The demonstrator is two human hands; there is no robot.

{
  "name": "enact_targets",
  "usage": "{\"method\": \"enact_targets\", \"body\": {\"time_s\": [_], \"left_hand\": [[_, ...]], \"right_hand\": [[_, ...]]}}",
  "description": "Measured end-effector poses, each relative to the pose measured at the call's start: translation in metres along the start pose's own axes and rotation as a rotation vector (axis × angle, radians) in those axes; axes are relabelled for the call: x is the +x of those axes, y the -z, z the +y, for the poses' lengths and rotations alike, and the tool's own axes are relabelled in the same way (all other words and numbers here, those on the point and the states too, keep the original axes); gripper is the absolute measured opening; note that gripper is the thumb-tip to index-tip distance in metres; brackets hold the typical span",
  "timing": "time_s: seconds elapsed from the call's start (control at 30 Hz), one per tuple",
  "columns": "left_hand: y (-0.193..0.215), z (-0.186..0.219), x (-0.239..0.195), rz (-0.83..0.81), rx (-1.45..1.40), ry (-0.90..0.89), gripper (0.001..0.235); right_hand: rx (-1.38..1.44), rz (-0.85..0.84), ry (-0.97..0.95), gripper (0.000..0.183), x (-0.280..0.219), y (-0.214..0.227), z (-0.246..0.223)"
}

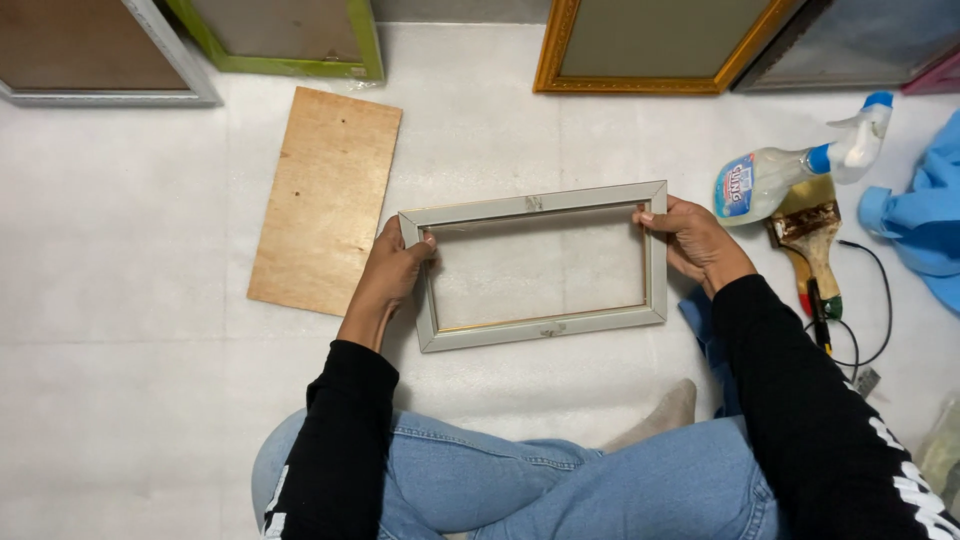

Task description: Cleaning the glass of a picture frame and applying adhesive spacers to the inner edges

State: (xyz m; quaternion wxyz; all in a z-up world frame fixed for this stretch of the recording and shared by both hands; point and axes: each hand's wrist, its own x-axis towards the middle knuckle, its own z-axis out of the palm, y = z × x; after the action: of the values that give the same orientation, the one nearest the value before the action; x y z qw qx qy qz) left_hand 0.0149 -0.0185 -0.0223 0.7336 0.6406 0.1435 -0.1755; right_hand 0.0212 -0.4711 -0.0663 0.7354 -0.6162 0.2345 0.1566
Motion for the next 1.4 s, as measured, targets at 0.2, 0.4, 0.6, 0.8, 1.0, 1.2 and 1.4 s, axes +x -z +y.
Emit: {"method": "enact_targets", "body": {"time_s": [0.2, 0.4, 0.6, 0.8, 1.0, 1.2, 1.4], "left_hand": [[-0.001, 0.002, -0.002, 0.011, 0.014, 0.003, 0.033], [0.002, -0.004, 0.002, 0.011, 0.026, -0.001, 0.033], [-0.002, 0.013, -0.008, 0.072, 0.077, -0.004, 0.037], [-0.004, 0.013, -0.009, 0.104, 0.061, -0.009, 0.040], [-0.001, 0.010, -0.006, 0.141, 0.049, -0.030, 0.036], [-0.001, 0.011, -0.005, 0.142, -0.107, 0.013, 0.038], [-0.008, 0.021, -0.011, 0.118, -0.121, -0.025, 0.033]], "right_hand": [[-0.090, 0.050, 0.027, 0.038, -0.020, -0.022, -0.011], [-0.159, 0.084, 0.024, 0.033, -0.030, -0.035, -0.022], [0.023, -0.025, -0.037, 0.037, -0.021, -0.024, -0.021], [-0.019, -0.048, -0.025, 0.037, -0.017, -0.028, -0.013], [0.003, -0.021, 0.004, 0.031, -0.022, -0.041, -0.020], [0.116, -0.009, -0.041, 0.027, -0.024, -0.041, -0.029], [0.054, 0.025, 0.046, 0.018, -0.036, -0.058, -0.034]]}}
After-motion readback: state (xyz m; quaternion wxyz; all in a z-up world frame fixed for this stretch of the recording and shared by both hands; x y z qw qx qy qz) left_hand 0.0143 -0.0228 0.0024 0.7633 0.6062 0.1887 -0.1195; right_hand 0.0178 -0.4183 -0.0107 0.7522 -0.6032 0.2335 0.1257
